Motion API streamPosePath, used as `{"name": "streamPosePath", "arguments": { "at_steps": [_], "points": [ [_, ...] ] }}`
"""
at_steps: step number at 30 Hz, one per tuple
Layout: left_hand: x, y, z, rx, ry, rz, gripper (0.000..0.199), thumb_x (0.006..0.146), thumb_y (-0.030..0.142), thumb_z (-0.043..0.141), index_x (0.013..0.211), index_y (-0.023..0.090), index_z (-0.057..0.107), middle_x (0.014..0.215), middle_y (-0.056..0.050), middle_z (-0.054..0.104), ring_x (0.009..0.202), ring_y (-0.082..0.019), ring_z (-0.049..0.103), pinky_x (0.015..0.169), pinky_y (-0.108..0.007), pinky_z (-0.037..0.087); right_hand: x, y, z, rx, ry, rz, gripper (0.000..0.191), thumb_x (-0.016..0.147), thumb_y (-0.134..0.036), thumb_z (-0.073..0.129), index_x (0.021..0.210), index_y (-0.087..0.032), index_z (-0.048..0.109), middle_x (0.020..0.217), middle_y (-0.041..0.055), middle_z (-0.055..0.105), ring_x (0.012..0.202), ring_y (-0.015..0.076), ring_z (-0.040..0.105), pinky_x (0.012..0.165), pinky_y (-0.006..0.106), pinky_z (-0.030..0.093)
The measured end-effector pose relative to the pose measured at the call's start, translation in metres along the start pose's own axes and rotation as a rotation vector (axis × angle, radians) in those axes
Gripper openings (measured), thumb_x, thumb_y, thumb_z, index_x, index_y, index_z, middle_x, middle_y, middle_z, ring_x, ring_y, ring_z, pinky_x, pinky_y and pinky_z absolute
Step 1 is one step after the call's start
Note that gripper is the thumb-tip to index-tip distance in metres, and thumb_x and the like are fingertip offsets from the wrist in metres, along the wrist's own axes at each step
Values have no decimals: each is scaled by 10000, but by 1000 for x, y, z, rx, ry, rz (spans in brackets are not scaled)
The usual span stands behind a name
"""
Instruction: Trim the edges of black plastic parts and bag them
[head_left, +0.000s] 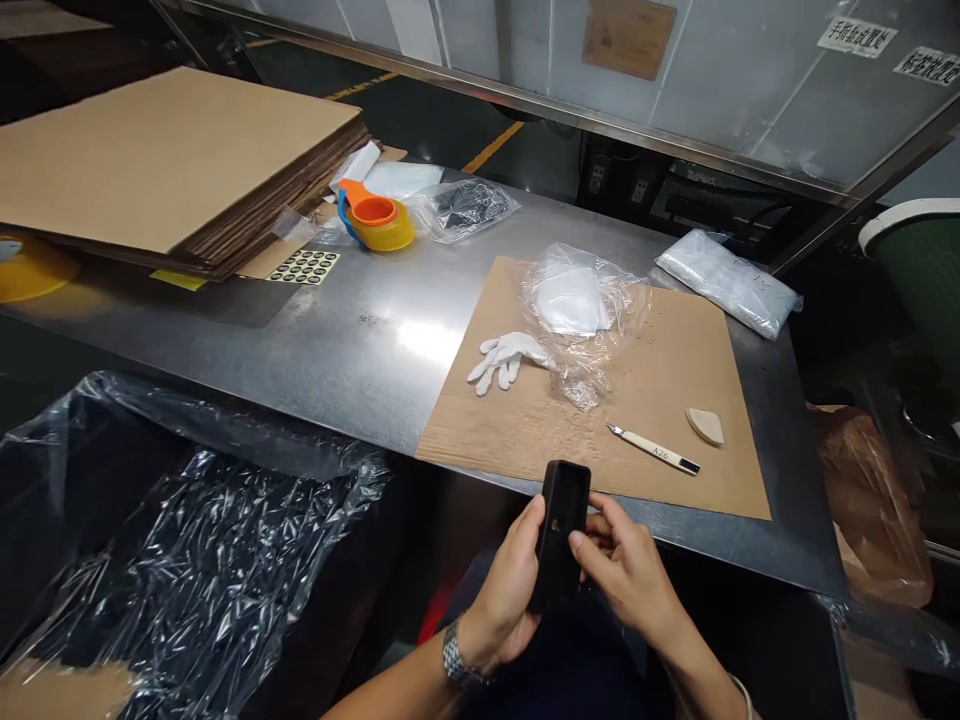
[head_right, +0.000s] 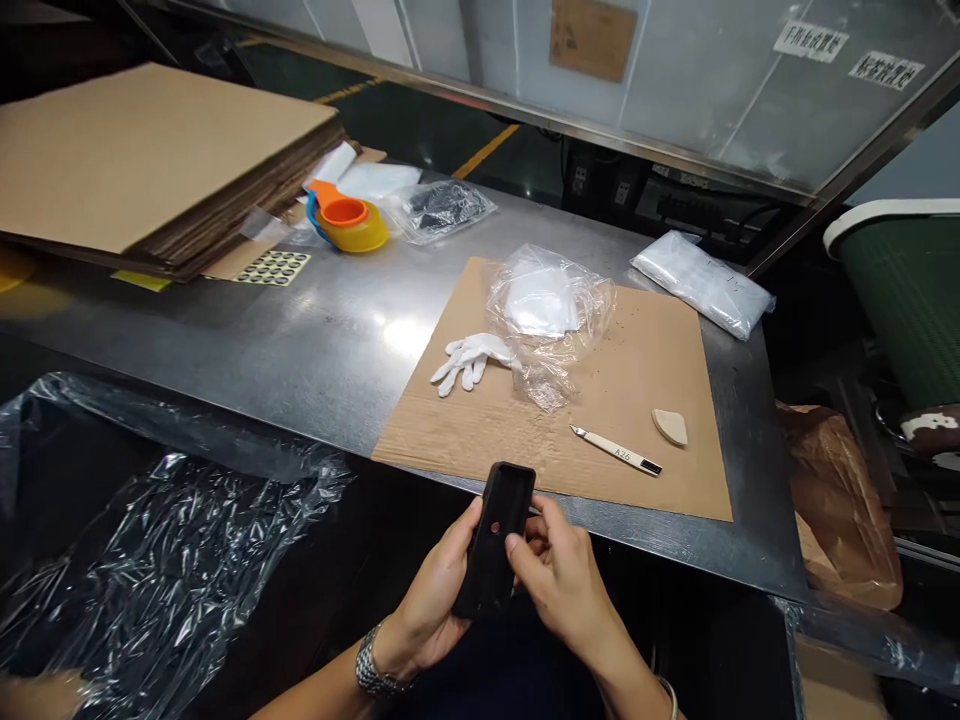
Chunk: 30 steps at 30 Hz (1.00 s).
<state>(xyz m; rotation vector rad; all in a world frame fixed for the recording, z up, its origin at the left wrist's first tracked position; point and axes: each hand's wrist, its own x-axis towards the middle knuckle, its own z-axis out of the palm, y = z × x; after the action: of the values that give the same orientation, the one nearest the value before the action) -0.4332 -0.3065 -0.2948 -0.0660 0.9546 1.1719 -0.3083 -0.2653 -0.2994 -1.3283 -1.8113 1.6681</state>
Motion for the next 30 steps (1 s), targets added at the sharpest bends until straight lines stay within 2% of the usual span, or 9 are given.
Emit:
{"name": "streamPosePath", "arguments": {
  "at_steps": [1,3,5,7,9,12,17,21,30],
  "points": [
    [-1,-2,-1,15,-10,-35,374,875,477,455,883,124,580,659,-40,574,489,-123,537,437,-192,422,5,0,-4,-32,67,17,251,857,-368,492,1001,-173,557,670,9,624,528,130,570,478,225,437],
    [-1,-6,-3,32,-34,-108,412,886,493,414,890,117,581,672,-53,575,477,-118,528,423,-192,411,13,2,-13,-106,207,38,333,872,-447,446,731,-168,562,545,5,572,478,133,563,456,227,416],
    [-2,-7,-4,33,-63,-146,438,889,501,399,945,109,585,718,-72,585,508,-124,538,448,-206,435,16,4,-20,-111,292,49,419,883,-495,396,686,-164,561,563,24,584,500,143,582,476,238,439],
    [-2,-5,-5,49,-90,-111,403,881,471,449,1055,128,570,808,-85,597,599,-144,564,524,-243,486,14,6,-22,-17,242,21,400,883,-505,402,913,-158,600,746,62,651,655,170,632,580,264,494],
    [-3,-1,-4,90,-140,-32,382,859,390,535,1178,182,519,935,-84,595,705,-157,571,603,-273,511,10,7,-18,97,122,-44,481,851,-496,485,1224,-192,469,1019,92,637,860,195,626,682,286,512],
    [-3,2,-4,153,-230,38,431,837,307,591,1243,216,479,1024,-80,578,751,-149,566,599,-239,497,6,8,-9,175,73,-83,675,801,-467,580,1360,-241,279,1190,103,555,967,212,592,694,285,513],
    [0,-3,-7,47,-264,-124,361,897,417,442,1088,134,558,850,-93,613,600,-176,608,502,-255,498,12,8,-4,154,248,15,388,794,-484,569,1057,-205,504,849,45,635,702,161,615,573,243,486],
    [3,-8,-12,-36,-254,-283,560,922,492,279,889,42,613,750,-128,618,522,-177,610,464,-236,488,14,4,-9,19,332,47,308,854,-493,465,861,-193,535,586,-28,543,455,88,479,407,190,341],
    [7,-8,-6,-111,-277,-375,636,932,482,197,851,28,636,772,-105,594,501,-154,598,410,-217,476,8,-3,-15,-100,386,6,325,883,-466,424,770,-180,531,510,-44,499,430,78,443,413,182,307]
  ]
}}
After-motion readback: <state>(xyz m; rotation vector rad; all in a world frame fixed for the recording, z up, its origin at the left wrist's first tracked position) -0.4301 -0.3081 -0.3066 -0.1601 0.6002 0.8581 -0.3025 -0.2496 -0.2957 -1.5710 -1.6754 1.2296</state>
